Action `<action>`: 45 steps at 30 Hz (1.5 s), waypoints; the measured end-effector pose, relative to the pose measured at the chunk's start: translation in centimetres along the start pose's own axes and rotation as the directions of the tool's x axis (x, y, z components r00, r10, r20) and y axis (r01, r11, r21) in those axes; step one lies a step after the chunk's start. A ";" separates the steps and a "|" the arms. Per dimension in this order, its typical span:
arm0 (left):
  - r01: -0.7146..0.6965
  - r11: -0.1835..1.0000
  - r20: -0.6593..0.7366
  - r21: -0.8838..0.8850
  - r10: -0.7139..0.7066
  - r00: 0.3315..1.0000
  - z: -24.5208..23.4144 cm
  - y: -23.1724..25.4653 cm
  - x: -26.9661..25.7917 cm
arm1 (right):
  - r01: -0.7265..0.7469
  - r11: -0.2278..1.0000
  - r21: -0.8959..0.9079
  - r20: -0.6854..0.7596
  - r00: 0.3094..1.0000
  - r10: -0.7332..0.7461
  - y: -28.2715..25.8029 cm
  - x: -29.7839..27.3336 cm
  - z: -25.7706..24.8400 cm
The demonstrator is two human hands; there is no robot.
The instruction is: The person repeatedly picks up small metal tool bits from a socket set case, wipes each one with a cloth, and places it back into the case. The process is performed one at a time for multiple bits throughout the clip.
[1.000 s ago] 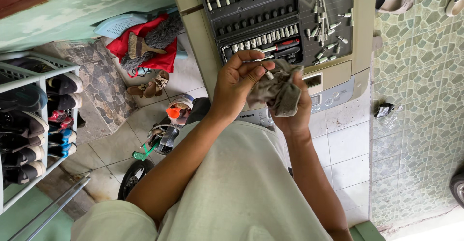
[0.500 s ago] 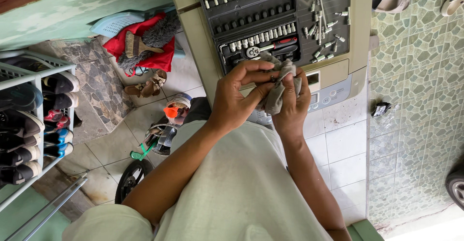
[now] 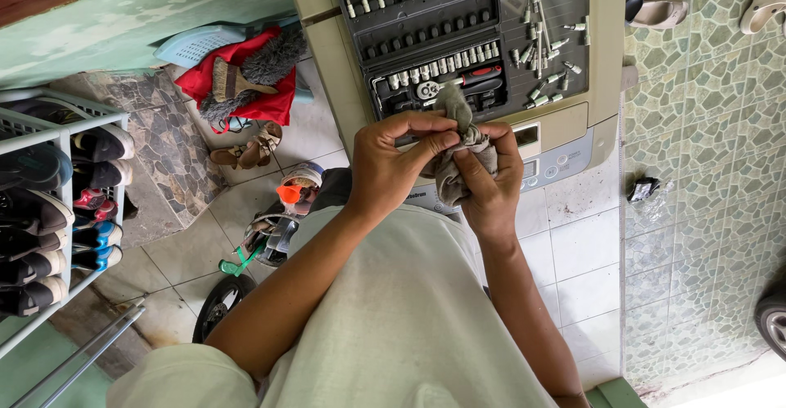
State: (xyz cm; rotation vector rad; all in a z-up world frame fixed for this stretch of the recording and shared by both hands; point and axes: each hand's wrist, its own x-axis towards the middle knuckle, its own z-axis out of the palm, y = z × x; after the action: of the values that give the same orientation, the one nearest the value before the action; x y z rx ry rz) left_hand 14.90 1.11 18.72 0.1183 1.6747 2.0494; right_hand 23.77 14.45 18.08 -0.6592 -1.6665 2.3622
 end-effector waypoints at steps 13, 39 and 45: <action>-0.075 0.989 -0.044 0.128 0.081 0.996 -0.7 -2.1 1.0 | -0.193 0.966 0.173 -0.221 0.948 0.229 1.8 1.3 0.2; -0.165 0.781 -0.116 0.602 0.290 0.950 -6.9 -8.2 17.1 | -0.304 0.938 0.167 -0.336 0.877 0.344 4.3 3.1 -1.5; -0.197 0.718 -0.096 0.668 0.346 0.933 -6.7 -7.2 16.4 | -0.293 0.938 0.187 -0.338 0.877 0.342 4.6 3.1 -1.7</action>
State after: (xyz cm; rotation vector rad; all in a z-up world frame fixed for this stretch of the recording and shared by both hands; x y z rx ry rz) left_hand 0.33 2.85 6.47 0.4113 2.5957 1.5983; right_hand 22.24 15.43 12.53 -1.3453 -1.3110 2.3322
